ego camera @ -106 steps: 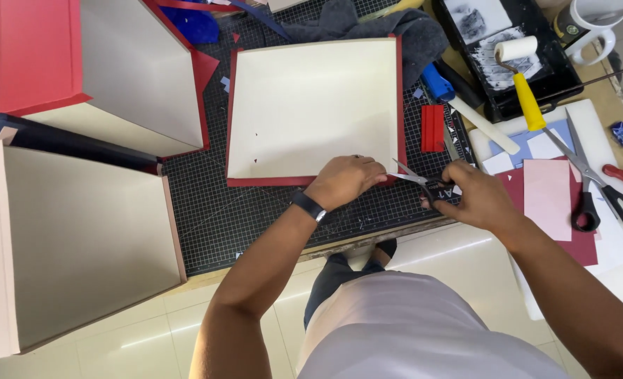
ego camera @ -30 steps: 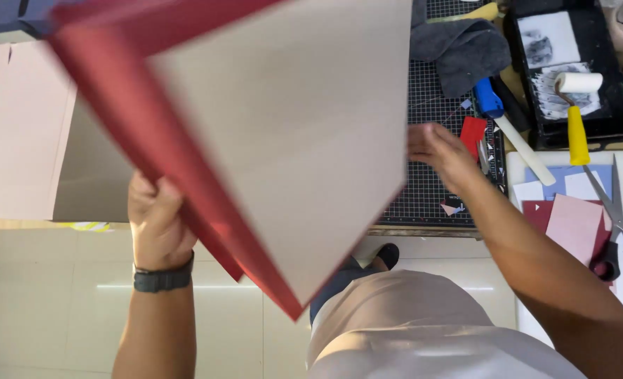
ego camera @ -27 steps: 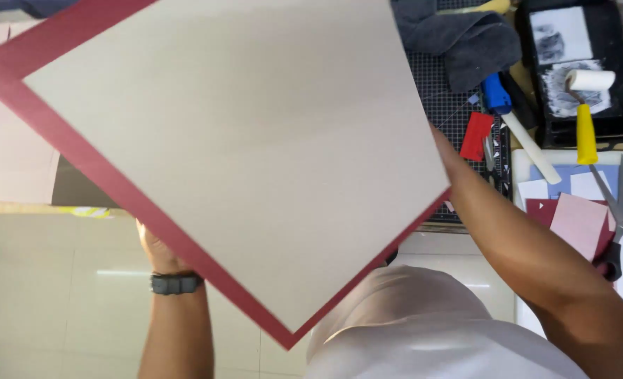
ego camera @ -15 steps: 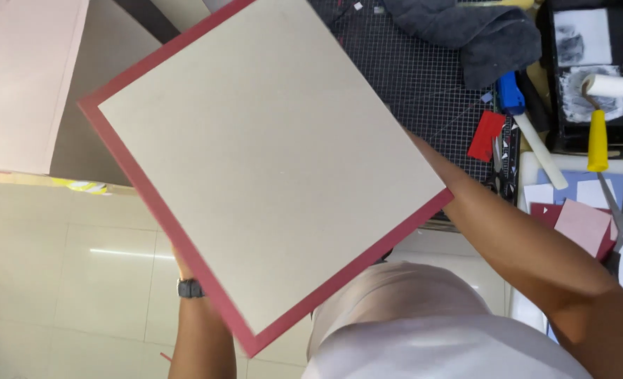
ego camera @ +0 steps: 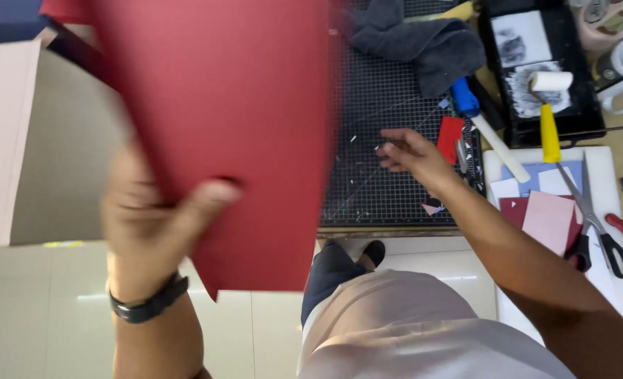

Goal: Trimming excess material from the edges of a box lid and smoothing them using various hand tools like scissors and a scraper.

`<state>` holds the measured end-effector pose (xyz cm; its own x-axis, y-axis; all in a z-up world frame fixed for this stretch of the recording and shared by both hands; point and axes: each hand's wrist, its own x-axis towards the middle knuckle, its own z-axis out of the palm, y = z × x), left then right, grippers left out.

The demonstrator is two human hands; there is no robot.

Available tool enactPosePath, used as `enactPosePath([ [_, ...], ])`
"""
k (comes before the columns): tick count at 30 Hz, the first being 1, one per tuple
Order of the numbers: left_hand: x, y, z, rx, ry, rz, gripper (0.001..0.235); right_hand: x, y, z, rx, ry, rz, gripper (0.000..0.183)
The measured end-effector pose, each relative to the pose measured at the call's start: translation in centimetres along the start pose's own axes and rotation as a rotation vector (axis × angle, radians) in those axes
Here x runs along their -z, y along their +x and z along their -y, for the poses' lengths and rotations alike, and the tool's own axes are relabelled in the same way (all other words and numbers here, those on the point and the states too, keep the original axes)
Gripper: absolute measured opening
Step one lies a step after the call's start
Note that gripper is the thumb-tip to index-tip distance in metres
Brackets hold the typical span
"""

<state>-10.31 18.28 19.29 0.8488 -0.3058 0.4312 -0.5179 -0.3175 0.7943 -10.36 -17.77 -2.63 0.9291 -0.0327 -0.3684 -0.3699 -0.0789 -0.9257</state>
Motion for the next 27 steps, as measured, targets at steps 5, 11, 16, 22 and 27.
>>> enactPosePath([
  [5, -9.4, 3.2, 2.2, -0.143, 0.343, 0.553, 0.035, 7.2, -3.1, -5.3, 0.280, -0.333, -0.514, 0.029],
  [11, -20.9, -1.1, 14.8, -0.307, 0.544, 0.788, 0.048, 13.1, -8.0, -8.3, 0.273, -0.559, -0.818, 0.020],
  [16, -24.8, -3.4, 16.8, -0.222, 0.506, 1.032, 0.038, 13.4, -8.2, -10.0, 0.301, -0.877, -0.917, 0.014],
  [22, -21.4, -1.5, 16.5, -0.232, 0.467, 1.165, 0.053, 15.8, -10.1, -8.5, 0.201, -0.841, -1.135, 0.012],
  [27, -19.6, 0.2, 17.7, -0.301, 0.495, 1.281, 0.062, 20.4, -9.2, -7.1, -0.049, -0.303, -1.381, 0.020],
])
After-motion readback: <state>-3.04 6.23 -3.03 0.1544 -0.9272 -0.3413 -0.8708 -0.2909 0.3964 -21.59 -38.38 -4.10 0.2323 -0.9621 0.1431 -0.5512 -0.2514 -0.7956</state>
